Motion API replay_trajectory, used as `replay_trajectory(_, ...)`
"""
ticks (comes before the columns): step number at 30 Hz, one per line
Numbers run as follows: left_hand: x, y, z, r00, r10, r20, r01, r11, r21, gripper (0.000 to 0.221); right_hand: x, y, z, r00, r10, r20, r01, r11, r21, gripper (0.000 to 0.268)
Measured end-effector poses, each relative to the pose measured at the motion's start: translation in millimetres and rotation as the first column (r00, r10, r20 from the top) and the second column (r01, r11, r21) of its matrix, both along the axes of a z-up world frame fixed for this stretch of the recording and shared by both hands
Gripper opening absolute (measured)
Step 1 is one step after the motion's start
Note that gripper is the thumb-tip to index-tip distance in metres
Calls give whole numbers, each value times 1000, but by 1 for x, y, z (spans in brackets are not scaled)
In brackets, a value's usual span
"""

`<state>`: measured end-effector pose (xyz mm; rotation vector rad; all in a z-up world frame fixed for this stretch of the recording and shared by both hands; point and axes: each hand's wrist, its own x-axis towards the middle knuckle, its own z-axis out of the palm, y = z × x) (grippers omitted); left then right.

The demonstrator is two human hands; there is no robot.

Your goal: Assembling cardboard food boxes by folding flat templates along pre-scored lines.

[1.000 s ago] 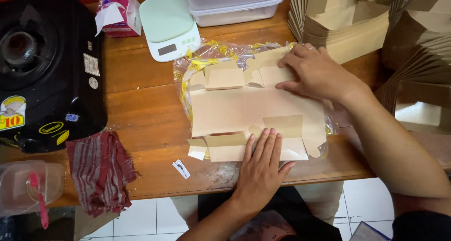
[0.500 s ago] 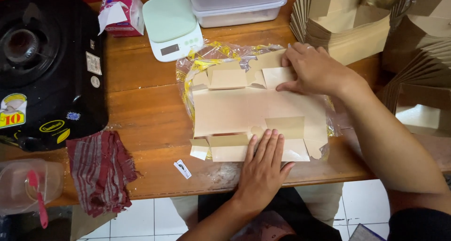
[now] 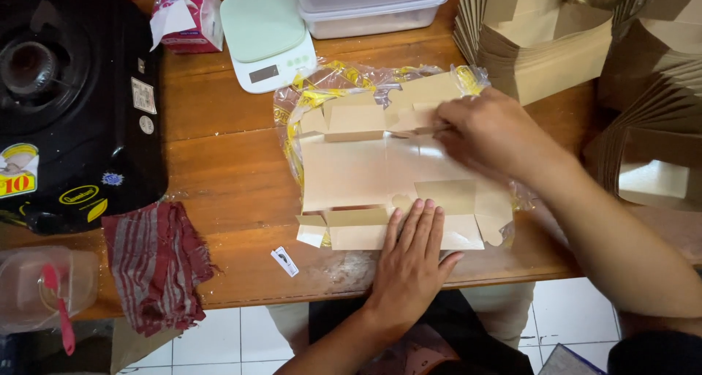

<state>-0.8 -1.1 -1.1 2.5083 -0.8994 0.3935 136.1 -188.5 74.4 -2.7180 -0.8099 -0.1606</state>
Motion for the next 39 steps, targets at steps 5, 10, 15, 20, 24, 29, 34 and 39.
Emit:
replay_trajectory(5, 1, -3, 9, 999, 15, -30, -16, 999, -44, 58, -45, 9, -43, 940, 7, 341, 91, 958, -270, 22)
replay_trajectory(10, 27, -10, 13, 999, 23, 30, -21, 998, -59, 27, -68, 11, -59, 908, -35, 418, 174, 939, -298, 40)
replay_trajectory(15, 68, -30, -6, 949, 158, 273, -157, 987, -24, 26, -56, 11, -53, 997, -46, 56, 55, 987, -153, 53)
replay_trajectory(20, 70, -28, -6, 964, 152, 217, -144, 988, -51, 49, -45, 10, -52, 998, -17, 53, 21, 997, -80, 50)
replay_trajectory(24, 76, -21, -14, 985, 87, 148, -77, 994, -76, 59, -46, 8, -49, 999, 17, 50, -15, 999, -40, 52)
replay_trajectory(29, 77, -19, -2, 984, 117, 131, -116, 993, -19, 73, -45, -10, -37, 995, -97, 9, 97, 991, -91, 59)
replay_trajectory(34, 79, -12, 5, 994, 78, 75, -75, 997, -30, 73, -42, -26, -41, 964, -147, 220, 200, 949, -243, 51)
replay_trajectory(39, 89, 0, 0, 994, -2, 108, -4, 998, 59, 75, -12, -43, -29, 992, -111, 57, 115, 990, -87, 46)
